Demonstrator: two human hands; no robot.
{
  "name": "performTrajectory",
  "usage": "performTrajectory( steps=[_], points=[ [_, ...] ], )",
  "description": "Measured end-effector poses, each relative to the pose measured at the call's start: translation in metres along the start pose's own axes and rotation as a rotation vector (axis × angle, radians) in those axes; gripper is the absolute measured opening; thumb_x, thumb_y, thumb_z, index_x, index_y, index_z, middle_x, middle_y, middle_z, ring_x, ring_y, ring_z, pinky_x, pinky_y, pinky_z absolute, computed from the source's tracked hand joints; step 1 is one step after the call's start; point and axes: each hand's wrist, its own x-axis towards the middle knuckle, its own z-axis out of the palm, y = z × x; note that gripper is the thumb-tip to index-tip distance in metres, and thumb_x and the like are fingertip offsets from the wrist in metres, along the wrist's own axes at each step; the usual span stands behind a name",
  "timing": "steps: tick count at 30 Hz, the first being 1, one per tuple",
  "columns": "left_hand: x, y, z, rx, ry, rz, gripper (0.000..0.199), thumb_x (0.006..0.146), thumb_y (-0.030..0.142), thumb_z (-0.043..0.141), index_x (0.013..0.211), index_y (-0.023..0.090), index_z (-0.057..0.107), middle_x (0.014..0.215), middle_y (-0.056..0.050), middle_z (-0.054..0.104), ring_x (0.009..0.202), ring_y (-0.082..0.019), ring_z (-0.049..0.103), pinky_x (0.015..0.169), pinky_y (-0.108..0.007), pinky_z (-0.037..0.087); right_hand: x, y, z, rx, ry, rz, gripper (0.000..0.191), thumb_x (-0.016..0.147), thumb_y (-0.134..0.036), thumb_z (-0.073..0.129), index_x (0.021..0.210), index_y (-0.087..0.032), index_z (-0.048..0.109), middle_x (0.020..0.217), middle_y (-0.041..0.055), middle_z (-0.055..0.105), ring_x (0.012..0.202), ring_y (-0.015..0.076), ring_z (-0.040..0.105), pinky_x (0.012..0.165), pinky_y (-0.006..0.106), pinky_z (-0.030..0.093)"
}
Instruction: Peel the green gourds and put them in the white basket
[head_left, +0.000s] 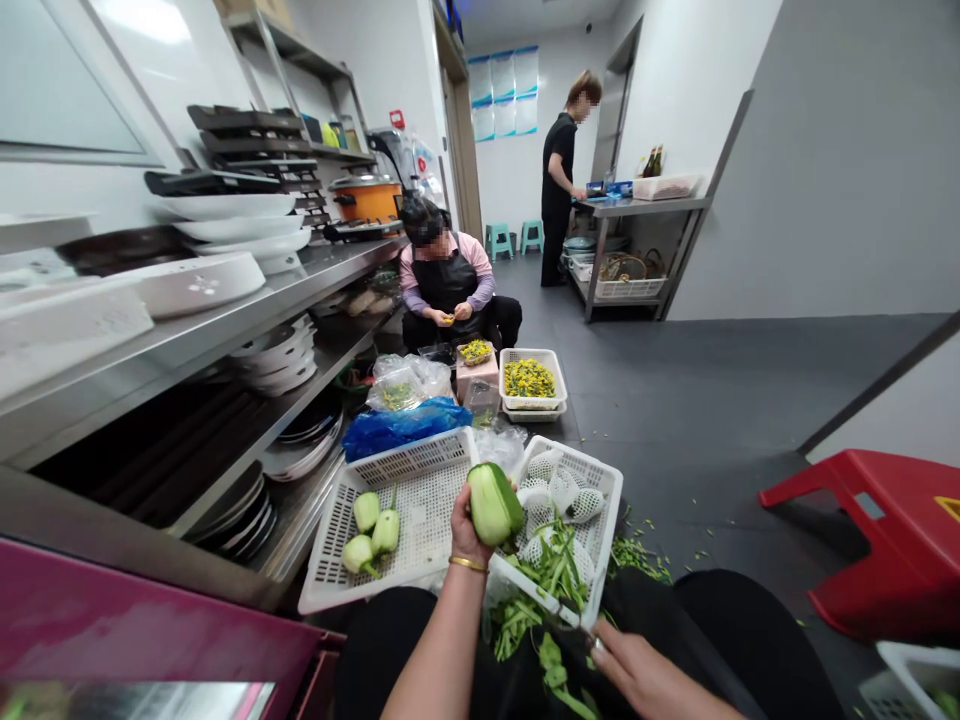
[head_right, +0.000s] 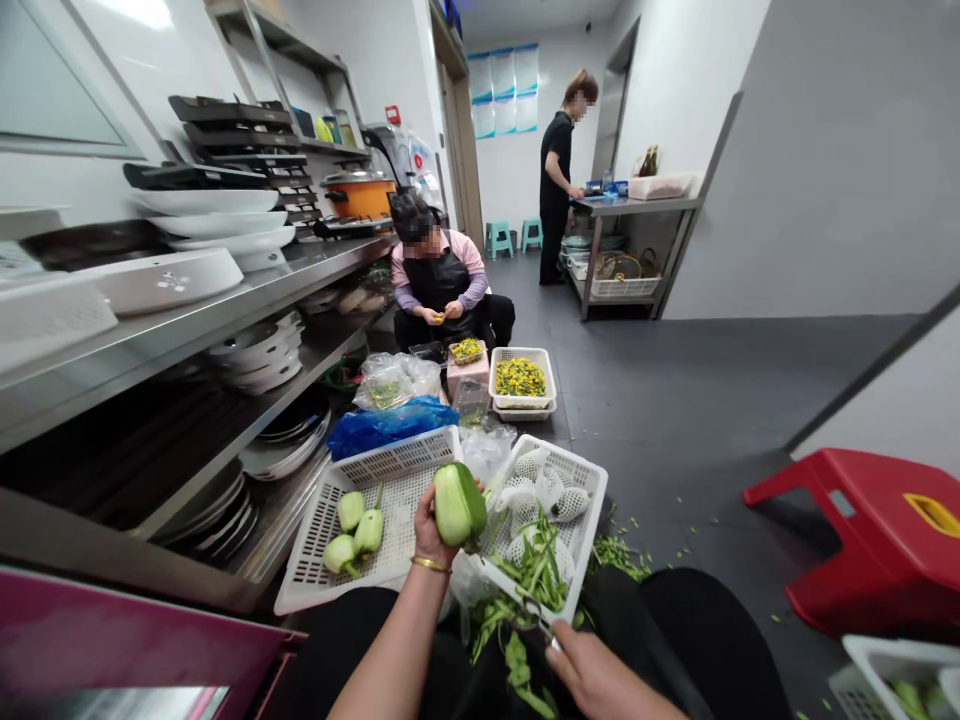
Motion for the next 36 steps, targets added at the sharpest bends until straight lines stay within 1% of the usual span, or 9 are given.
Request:
performTrajectory(
  steps=[5,8,11,15,19,24,27,32,36],
  points=[
    [-0.006,-0.007,0.004,0.046,-0.069,-0.028,0.062,0.063,0.04,0.066,0.119,0.016,0.054,0.097,-0.012,0.066,0.092,-0.03,0.062,0.08,-0.042,0.048,0.044,-0.051,-0.06,-0.075,0.187,-0.039,0.032,0.092,-0.038,0.027,0.099,-0.021,0.052,0.083,0.0052,0.064,0.079,0.02,0.06,0.073,0.03,0.042],
    [-0.008,-0.008,0.005,0.11,-0.108,0.018,0.059,0.063,0.035,0.067,0.118,0.019,0.054,0.096,-0.009,0.066,0.092,-0.028,0.062,0.08,-0.04,0.048,0.072,-0.085,-0.074,-0.158,0.233,-0.035,0.027,0.092,-0.032,0.029,0.104,-0.018,0.049,0.084,0.008,0.064,0.081,0.0215,0.061,0.072,0.029,0.039],
    [-0.007,-0.006,0.003,0.132,-0.05,0.087,0.056,0.064,0.036,0.067,0.116,0.02,0.056,0.094,-0.007,0.065,0.087,-0.025,0.062,0.079,-0.038,0.049,0.072,-0.086,-0.051,-0.177,0.199,0.001,0.026,0.092,-0.029,0.029,0.108,-0.018,0.046,0.083,0.008,0.066,0.081,0.0217,0.062,0.068,0.027,0.038],
    [-0.002,-0.003,0.002,0.123,0.057,0.141,0.054,0.062,0.036,0.068,0.113,0.02,0.058,0.093,-0.006,0.066,0.083,-0.023,0.063,0.076,-0.036,0.049,0.034,-0.042,-0.007,-0.227,0.09,0.087,0.031,0.093,-0.029,0.025,0.111,-0.017,0.046,0.087,0.0107,0.068,0.083,0.0241,0.064,0.066,0.028,0.038],
    [0.002,-0.004,0.002,0.035,0.184,0.118,0.046,0.061,0.036,0.068,0.102,0.017,0.063,0.084,-0.005,0.068,0.081,-0.024,0.064,0.075,-0.036,0.05,0.011,-0.01,-0.018,-0.307,-0.089,0.15,0.028,0.09,-0.029,0.03,0.101,-0.018,0.053,0.087,0.0118,0.069,0.083,0.0249,0.065,0.067,0.029,0.04],
    [0.002,-0.01,0.005,-0.013,0.268,0.048,0.03,0.062,0.033,0.068,0.085,0.014,0.065,0.071,-0.004,0.068,0.07,-0.021,0.065,0.072,-0.034,0.051,0.041,-0.048,-0.055,-0.204,0.126,0.074,0.031,0.092,-0.032,0.027,0.108,-0.018,0.05,0.089,0.0101,0.068,0.086,0.0228,0.064,0.071,0.028,0.04],
    [0.001,-0.011,0.008,-0.013,0.314,0.068,0.028,0.064,0.036,0.066,0.082,0.015,0.065,0.074,-0.004,0.068,0.065,-0.018,0.064,0.067,-0.032,0.051,0.054,-0.064,-0.038,-0.154,0.187,0.02,0.034,0.093,-0.033,0.026,0.115,-0.017,0.046,0.09,0.0103,0.068,0.086,0.0231,0.064,0.072,0.029,0.04],
    [0.003,-0.009,0.005,-0.054,0.391,0.098,0.029,0.064,0.038,0.064,0.084,0.017,0.065,0.073,-0.002,0.068,0.066,-0.018,0.064,0.067,-0.031,0.051,0.039,-0.032,0.011,-0.121,0.128,0.088,0.034,0.092,-0.03,0.026,0.116,-0.016,0.047,0.086,0.0093,0.068,0.084,0.0224,0.065,0.071,0.028,0.042],
    [0.005,-0.006,0.003,-0.08,0.32,0.082,0.035,0.065,0.043,0.062,0.089,0.018,0.065,0.075,-0.004,0.067,0.071,-0.02,0.065,0.068,-0.033,0.051,0.038,-0.027,0.0,-0.064,0.182,0.03,0.034,0.092,-0.033,0.028,0.114,-0.019,0.05,0.084,0.007,0.067,0.085,0.0218,0.064,0.075,0.029,0.042]
  ],
)
